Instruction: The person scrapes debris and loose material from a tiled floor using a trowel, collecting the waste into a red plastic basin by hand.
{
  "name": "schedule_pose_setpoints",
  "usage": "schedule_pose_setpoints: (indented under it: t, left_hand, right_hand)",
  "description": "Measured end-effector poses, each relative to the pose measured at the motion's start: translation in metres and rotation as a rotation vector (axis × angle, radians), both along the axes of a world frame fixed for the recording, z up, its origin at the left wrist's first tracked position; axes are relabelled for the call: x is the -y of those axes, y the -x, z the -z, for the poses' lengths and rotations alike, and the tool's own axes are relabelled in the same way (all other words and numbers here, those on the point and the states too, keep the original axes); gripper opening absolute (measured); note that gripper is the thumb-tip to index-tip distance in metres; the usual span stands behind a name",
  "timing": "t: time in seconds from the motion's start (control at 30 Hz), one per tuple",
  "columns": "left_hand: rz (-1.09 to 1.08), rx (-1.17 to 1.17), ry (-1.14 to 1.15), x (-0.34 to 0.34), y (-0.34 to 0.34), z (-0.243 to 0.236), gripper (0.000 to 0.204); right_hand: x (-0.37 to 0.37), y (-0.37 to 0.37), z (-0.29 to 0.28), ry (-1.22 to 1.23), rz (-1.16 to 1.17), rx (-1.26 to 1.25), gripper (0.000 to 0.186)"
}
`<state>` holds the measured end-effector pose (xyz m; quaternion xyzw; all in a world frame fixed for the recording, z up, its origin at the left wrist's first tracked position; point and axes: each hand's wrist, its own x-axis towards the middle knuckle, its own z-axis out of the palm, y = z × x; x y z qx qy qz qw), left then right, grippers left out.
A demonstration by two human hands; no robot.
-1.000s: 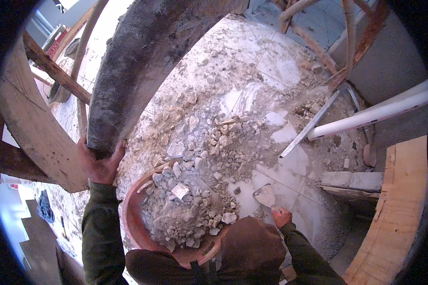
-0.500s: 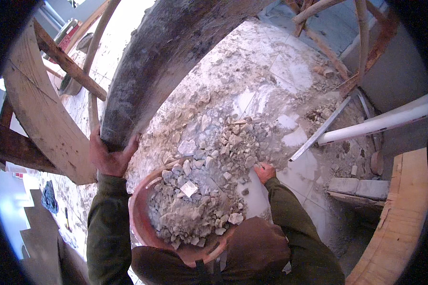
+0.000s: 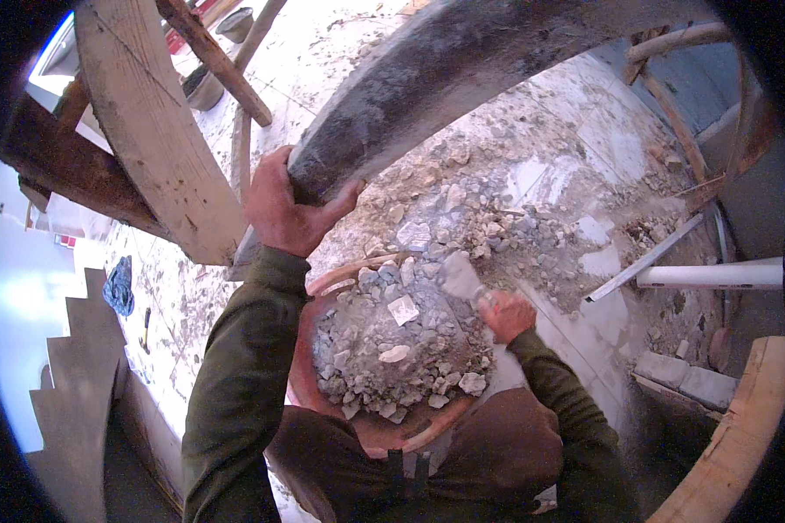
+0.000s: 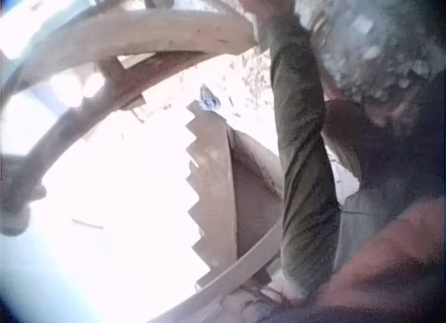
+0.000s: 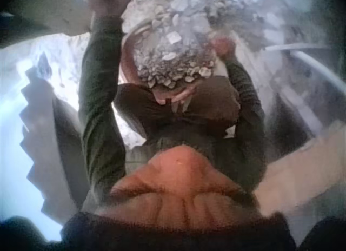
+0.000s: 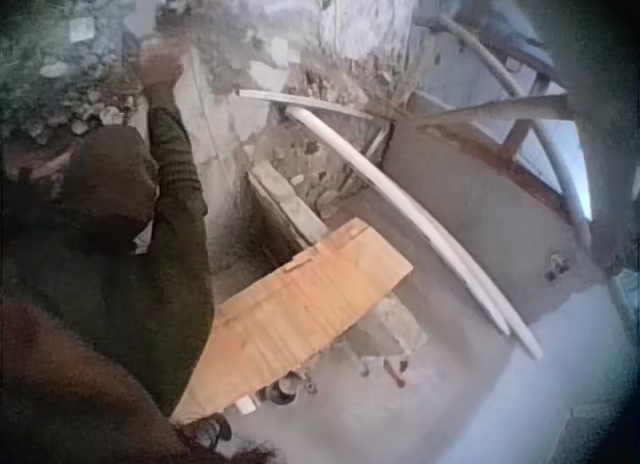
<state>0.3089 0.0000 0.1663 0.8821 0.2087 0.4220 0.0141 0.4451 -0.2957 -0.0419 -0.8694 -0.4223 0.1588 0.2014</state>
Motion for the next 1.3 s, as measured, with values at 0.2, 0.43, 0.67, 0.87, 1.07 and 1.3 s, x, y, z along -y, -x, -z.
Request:
schedule_pose_setpoints:
  t: [0.2, 0.43, 0.67, 0.87, 1.07, 1.3]
  left_hand:
    - [-0.022, 0.022, 0.056, 0.005, -0.002, 0.0, 0.069]
    - [-0.05, -0.019, 0.049, 0.004, 0.002, -0.003, 0.07]
    - [-0.046, 0.017, 0.037, 0.005, -0.001, -0.002, 0.068]
    - [-0.044, 0.008, -0.001, 0.004, -0.002, 0.0, 0.069]
    - [-0.002, 0.031, 0.04, -0.001, -0.001, 0.006, 0.069]
    - [0.004, 0.022, 0.107, 0.002, -0.006, 0.007, 0.069]
  right_hand:
    - [-0.049, -0.017, 0.017, 0.025, -0.053, 0.034, 0.034]
    - [-0.057, 0.028, 0.009, -0.086, -0.245, 0.037, 0.03]
    - [-0.047, -0.006, 0.03, -0.224, -0.088, 0.171, 0.023]
    - [-0.037, 0.037, 0.064, -0.205, -0.059, 0.178, 0.022]
    - [-0.033, 0.034, 0.025, -0.343, -0.149, 0.295, 0.022]
    - [-0.029, 0.079, 0.076, -0.317, -0.231, 0.116, 0.025]
